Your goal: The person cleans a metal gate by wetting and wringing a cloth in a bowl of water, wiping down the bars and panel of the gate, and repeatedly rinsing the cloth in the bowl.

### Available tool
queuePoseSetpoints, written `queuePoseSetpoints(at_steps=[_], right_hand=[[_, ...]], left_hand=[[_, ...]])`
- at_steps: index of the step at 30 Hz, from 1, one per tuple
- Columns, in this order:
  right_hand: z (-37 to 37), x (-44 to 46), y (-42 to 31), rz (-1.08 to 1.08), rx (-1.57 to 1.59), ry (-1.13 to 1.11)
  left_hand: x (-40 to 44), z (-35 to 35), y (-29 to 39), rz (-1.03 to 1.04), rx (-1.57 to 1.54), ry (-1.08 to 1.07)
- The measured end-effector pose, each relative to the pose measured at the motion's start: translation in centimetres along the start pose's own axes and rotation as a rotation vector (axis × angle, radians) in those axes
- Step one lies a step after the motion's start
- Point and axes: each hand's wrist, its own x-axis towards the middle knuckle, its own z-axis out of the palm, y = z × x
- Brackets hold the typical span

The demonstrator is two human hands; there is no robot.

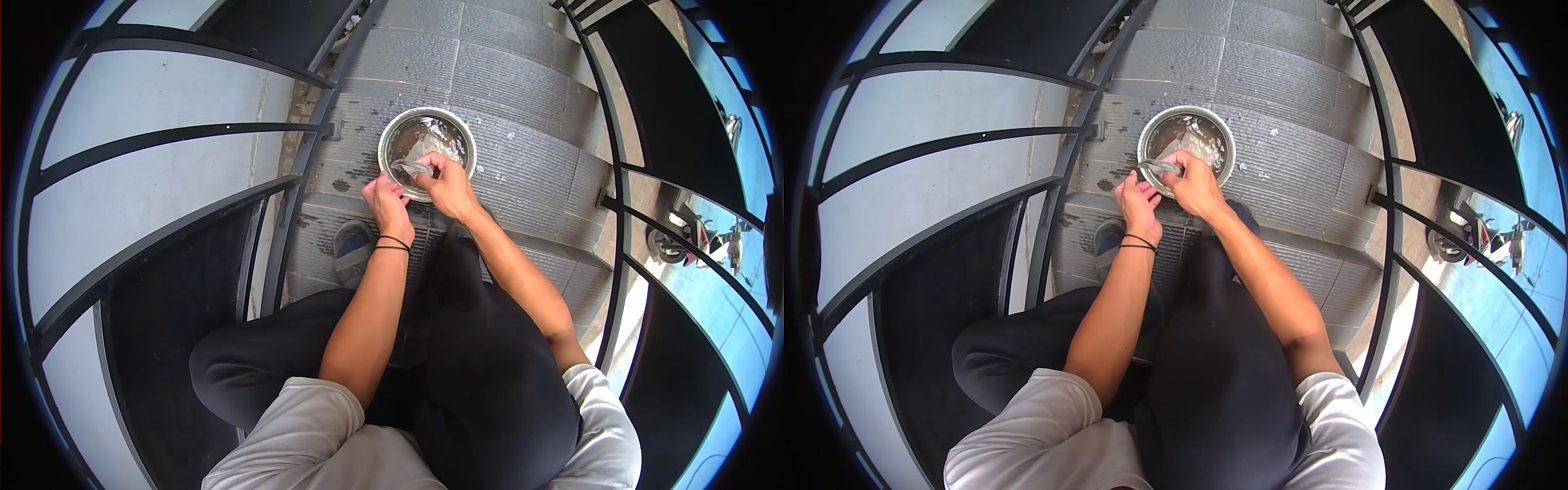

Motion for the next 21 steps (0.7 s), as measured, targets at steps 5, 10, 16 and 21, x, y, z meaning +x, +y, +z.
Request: queuePoseSetpoints(at_steps=[5, 10, 16, 21], right_hand=[[0.6, -1.6, 0.0, 0.053, 0.357, -0.015], [0.2, -3.3, 1.4, -0.022, 0.454, -0.056], [-1.1, -3.9, 1.7, 0.036, 0.551, 0.005], [-1.4, -1.4, 1.8, 0.094, 0.460, 0.038]], left_hand=[[3.3, -0.1, -0.2, -0.815, -0.484, -0.482], [7.0, 1.3, -1.2, -0.714, -0.421, -0.452], [8.6, 1.4, -0.7, -0.502, -0.461, -0.528], [5.3, 2.5, 1.0, -0.230, -0.324, -0.689]])
